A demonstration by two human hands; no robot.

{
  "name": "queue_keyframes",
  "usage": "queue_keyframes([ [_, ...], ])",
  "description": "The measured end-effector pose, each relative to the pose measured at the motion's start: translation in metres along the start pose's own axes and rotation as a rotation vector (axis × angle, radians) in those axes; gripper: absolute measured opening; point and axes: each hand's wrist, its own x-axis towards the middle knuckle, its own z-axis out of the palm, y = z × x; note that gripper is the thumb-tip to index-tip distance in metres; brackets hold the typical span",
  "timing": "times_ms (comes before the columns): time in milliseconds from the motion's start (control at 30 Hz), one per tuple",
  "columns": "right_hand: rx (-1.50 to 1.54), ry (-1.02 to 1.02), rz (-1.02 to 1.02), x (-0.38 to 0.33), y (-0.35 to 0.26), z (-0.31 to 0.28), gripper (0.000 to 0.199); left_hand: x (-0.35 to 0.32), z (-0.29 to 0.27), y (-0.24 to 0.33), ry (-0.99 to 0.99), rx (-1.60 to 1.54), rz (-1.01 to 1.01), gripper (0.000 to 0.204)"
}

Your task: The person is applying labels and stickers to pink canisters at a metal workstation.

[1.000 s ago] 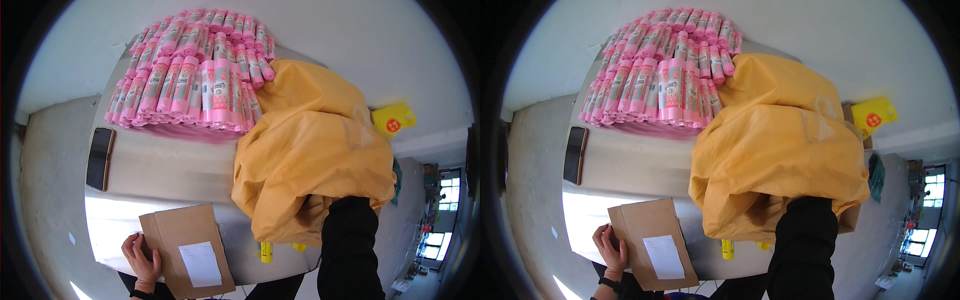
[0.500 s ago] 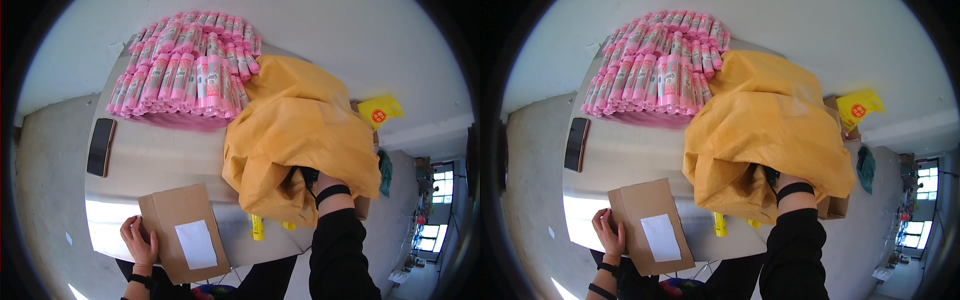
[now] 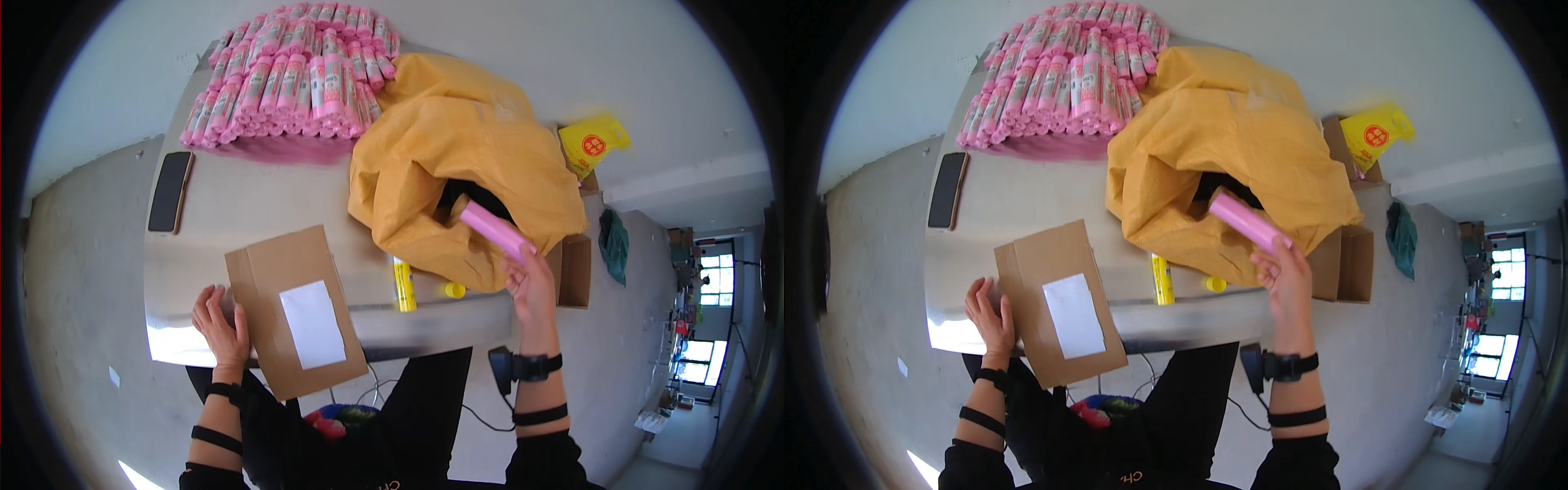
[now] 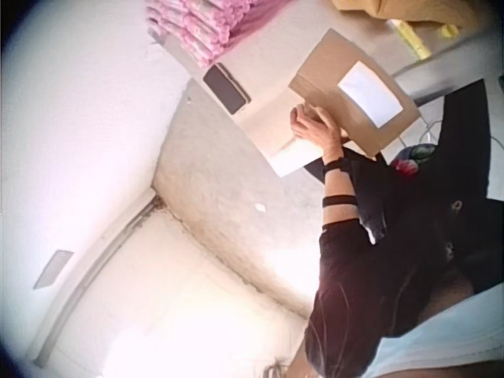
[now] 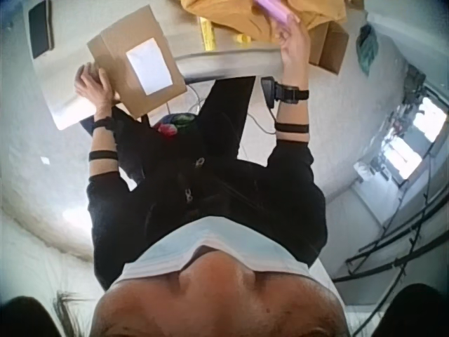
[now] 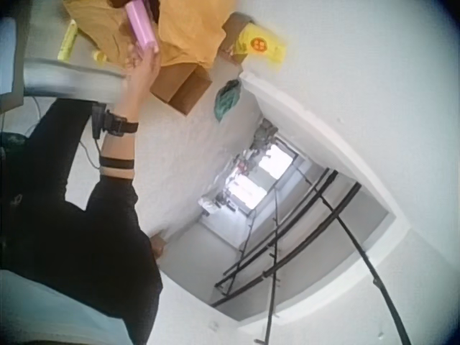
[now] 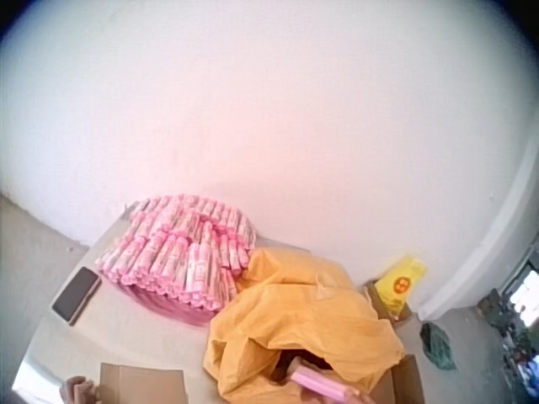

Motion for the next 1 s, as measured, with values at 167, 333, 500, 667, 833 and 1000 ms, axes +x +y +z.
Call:
queue_keyframes([
  [167, 0.108, -0.168, 0.173, -0.075, 0.030, -0.003, 0.026, -0.002, -0.021, 0.022, 0.135, -0.068, 0.076, 0.038],
  [333, 0.087, -0.469, 0.206, -0.125, 0.054, 0.030, 0.024, -0.010, -0.066, 0.119, -0.507, -1.184, -0.355, 0.056],
  [500, -0.040, -0.696, 0.228, -0.150, 0.069, 0.056, 0.025, -0.026, -0.079, 0.137, -0.740, -1.291, -0.436, 0.052],
  [667, -0.060, -0.709, 0.226, -0.168, 0.076, 0.069, 0.029, -0.038, -0.092, 0.128, -0.763, -1.275, -0.552, 0.027],
  [833, -0.206, -0.829, 0.200, -0.170, 0.082, 0.074, 0.031, -0.050, -0.091, 0.120, -0.775, -1.300, -0.688, 0.021],
  [1000, -0.118, -0.743, 0.299, -0.169, 0.089, 0.076, 0.024, -0.055, -0.089, 0.125, -0.694, -1.268, -0.664, 0.021],
])
